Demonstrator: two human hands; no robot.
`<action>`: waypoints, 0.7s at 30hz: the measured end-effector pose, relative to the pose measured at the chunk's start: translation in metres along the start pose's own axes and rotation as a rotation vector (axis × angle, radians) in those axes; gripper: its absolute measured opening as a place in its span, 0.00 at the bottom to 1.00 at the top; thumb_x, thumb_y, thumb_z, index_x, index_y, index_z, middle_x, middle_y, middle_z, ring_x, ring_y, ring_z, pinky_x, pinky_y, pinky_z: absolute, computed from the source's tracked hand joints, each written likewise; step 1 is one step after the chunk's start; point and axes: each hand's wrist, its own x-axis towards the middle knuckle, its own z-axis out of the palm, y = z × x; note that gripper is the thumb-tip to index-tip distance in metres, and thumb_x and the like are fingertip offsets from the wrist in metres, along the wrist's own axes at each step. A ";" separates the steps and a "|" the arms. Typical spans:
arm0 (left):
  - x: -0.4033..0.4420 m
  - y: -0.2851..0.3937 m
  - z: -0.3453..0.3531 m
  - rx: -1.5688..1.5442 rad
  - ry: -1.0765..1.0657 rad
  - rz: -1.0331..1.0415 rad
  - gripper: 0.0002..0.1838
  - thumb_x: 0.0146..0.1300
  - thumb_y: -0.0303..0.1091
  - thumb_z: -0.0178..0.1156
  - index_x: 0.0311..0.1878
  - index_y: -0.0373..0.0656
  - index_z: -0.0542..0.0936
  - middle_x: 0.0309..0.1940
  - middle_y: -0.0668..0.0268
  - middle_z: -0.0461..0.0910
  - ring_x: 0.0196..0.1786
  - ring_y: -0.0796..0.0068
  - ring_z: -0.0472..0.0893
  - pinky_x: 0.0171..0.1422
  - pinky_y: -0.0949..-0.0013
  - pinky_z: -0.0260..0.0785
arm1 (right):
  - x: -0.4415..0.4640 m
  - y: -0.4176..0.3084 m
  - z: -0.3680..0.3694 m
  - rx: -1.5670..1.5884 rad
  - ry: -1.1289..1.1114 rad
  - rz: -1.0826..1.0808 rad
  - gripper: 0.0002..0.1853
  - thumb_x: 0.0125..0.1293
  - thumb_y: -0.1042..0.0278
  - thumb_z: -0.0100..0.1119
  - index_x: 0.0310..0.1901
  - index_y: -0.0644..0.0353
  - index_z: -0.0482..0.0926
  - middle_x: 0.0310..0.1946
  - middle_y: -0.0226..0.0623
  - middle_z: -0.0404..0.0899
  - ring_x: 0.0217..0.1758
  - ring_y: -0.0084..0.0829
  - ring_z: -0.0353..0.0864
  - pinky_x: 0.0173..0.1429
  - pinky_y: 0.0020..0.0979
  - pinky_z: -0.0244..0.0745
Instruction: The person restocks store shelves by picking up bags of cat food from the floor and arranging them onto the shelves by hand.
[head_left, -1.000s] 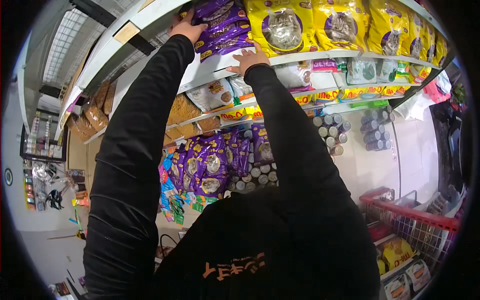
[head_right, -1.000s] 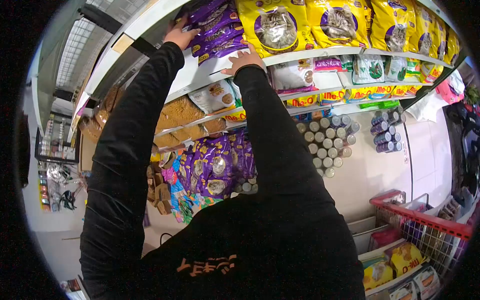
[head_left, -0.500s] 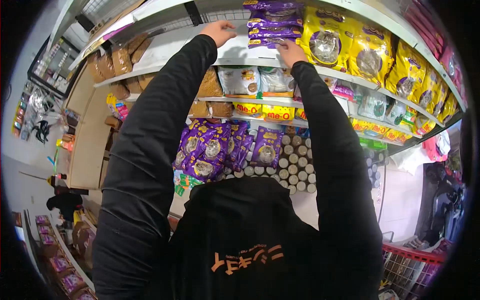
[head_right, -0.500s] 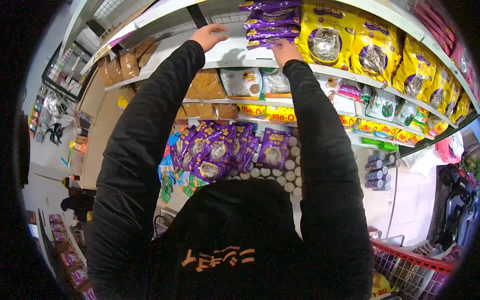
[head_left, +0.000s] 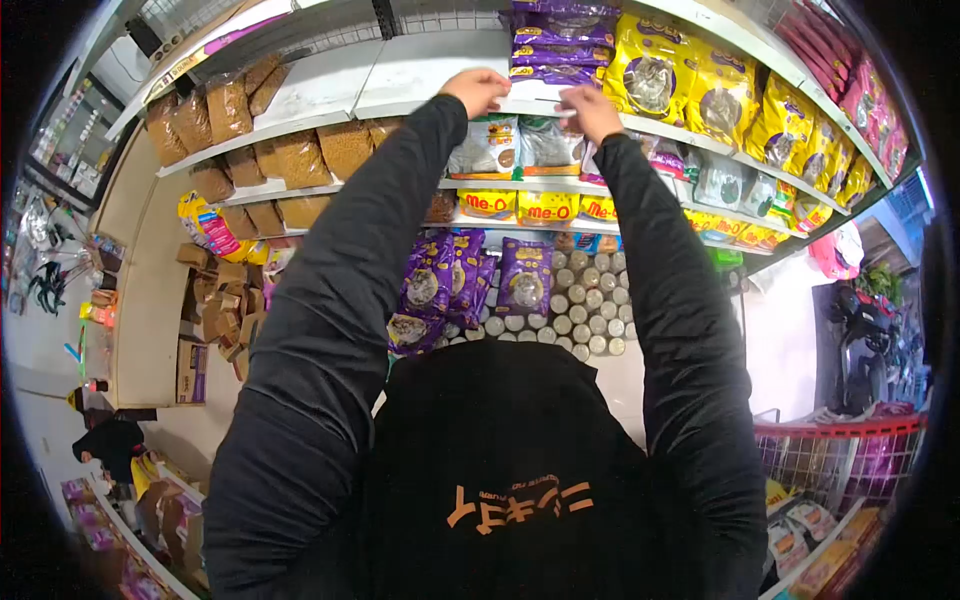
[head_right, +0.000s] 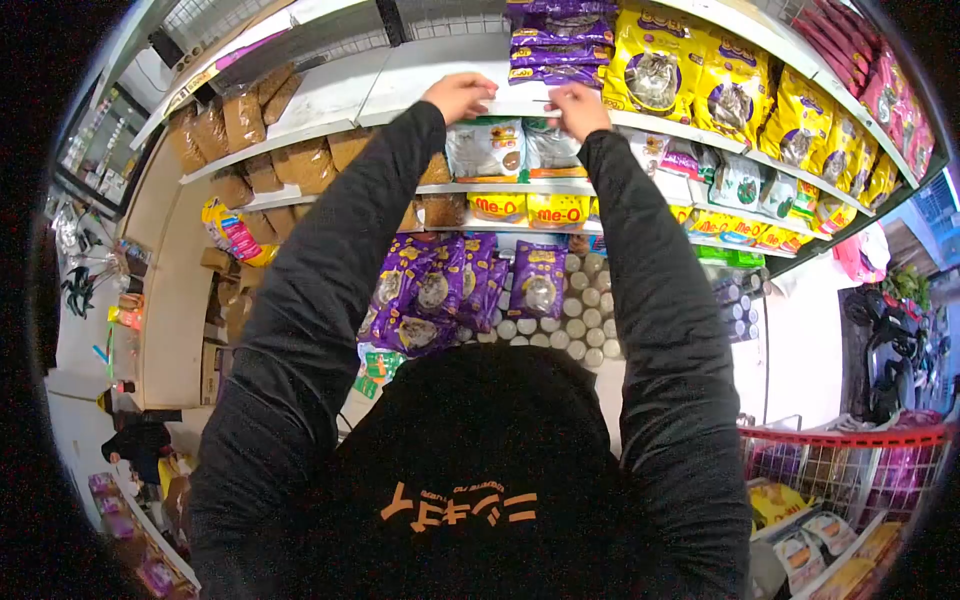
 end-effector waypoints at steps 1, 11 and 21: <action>-0.005 0.002 -0.002 -0.050 -0.022 0.015 0.11 0.58 0.37 0.58 0.42 0.44 0.79 0.31 0.69 0.79 0.27 0.80 0.77 0.30 0.76 0.69 | -0.005 0.003 0.006 0.054 -0.012 0.021 0.10 0.62 0.63 0.51 0.41 0.58 0.75 0.33 0.31 0.79 0.27 0.22 0.76 0.29 0.23 0.72; -0.150 -0.117 -0.050 -0.463 -0.114 -0.164 0.13 0.63 0.40 0.55 0.47 0.44 0.76 0.36 0.71 0.78 0.33 0.85 0.74 0.37 0.82 0.65 | -0.141 0.075 0.114 0.529 0.239 0.230 0.11 0.66 0.56 0.48 0.34 0.55 0.70 0.29 0.32 0.74 0.28 0.26 0.75 0.31 0.27 0.67; -0.291 -0.132 -0.090 -0.601 0.116 -0.515 0.10 0.64 0.35 0.53 0.45 0.43 0.76 0.34 0.72 0.76 0.35 0.82 0.74 0.40 0.79 0.65 | -0.249 0.055 0.174 0.548 0.201 0.322 0.09 0.66 0.61 0.49 0.36 0.57 0.69 0.30 0.36 0.75 0.27 0.25 0.74 0.34 0.26 0.67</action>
